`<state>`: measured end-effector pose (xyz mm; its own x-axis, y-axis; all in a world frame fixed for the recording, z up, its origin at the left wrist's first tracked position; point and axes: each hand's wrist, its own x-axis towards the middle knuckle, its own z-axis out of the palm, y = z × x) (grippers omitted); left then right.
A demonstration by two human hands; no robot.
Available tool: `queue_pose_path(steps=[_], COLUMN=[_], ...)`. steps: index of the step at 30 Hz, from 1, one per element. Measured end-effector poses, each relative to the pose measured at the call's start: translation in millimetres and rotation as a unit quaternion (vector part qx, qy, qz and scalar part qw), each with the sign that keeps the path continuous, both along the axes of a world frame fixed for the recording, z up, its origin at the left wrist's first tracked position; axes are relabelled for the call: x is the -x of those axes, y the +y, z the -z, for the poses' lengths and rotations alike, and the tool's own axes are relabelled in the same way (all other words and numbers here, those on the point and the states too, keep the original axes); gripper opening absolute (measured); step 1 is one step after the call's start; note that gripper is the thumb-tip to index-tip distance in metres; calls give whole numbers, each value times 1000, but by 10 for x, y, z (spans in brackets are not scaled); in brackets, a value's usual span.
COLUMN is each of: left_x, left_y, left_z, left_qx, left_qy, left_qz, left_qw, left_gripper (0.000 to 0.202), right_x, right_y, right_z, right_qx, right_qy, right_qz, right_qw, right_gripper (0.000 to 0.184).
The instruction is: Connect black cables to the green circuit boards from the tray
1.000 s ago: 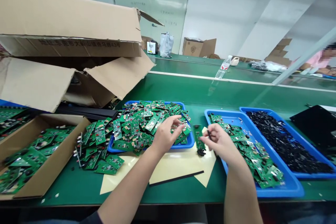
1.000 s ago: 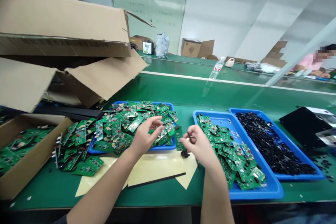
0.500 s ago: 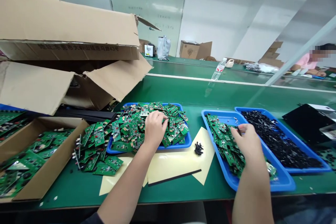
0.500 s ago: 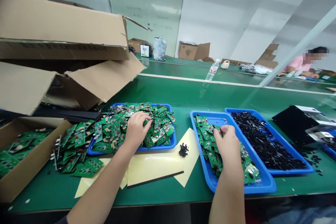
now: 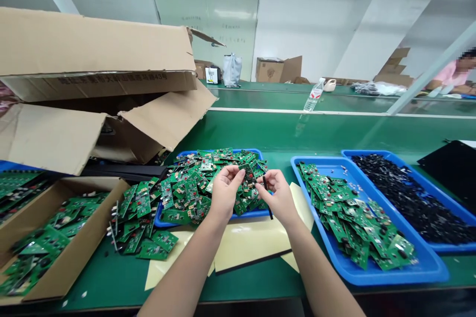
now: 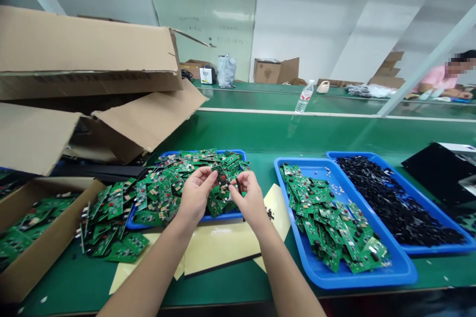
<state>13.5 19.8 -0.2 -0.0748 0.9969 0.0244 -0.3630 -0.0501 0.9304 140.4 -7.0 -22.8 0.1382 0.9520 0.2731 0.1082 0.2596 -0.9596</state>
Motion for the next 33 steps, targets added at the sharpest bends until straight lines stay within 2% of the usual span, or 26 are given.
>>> queue_pose_path(steps=[3,5,9,12,17,21,25,29,33], left_x=[-67,-110,-151,-142,-101,-95,-95,-75,-55], left_y=[-58,-87,-103,-98,-112,-122,-126,-136,-138], left_z=[3,20,58,23,-92,-81,-63,-80,-68], left_qx=[-5,-13,1,26,134,186,172,107,77], left_qy=[6,11,-1,-34,-134,-130,-97,-38,1], left_qz=[11,14,12,35,111,143,155,184,174], left_qw=[1000,1000,1000,998,976,963,968,976,982], left_gripper=[31,35,41,36,27,18,22,26,32], right_x=[20,51,105,95,10,-38,-48,-44,-51], right_y=[-29,-52,-102,-132,-136,-125,-127,-138,-142], right_z=[84,117,112,59,24,53,57,48,45], right_qx=[-55,-97,-173,-194,-164,-129,-126,-120,-117], right_qy=[-75,-138,-209,-190,-119,-93,-100,-116,-126], right_qz=[63,80,66,51,72,60,59,30,0], right_qw=[994,982,960,961,977,986,985,986,985], right_gripper=[13,8,6,8,8,9,11,10,11])
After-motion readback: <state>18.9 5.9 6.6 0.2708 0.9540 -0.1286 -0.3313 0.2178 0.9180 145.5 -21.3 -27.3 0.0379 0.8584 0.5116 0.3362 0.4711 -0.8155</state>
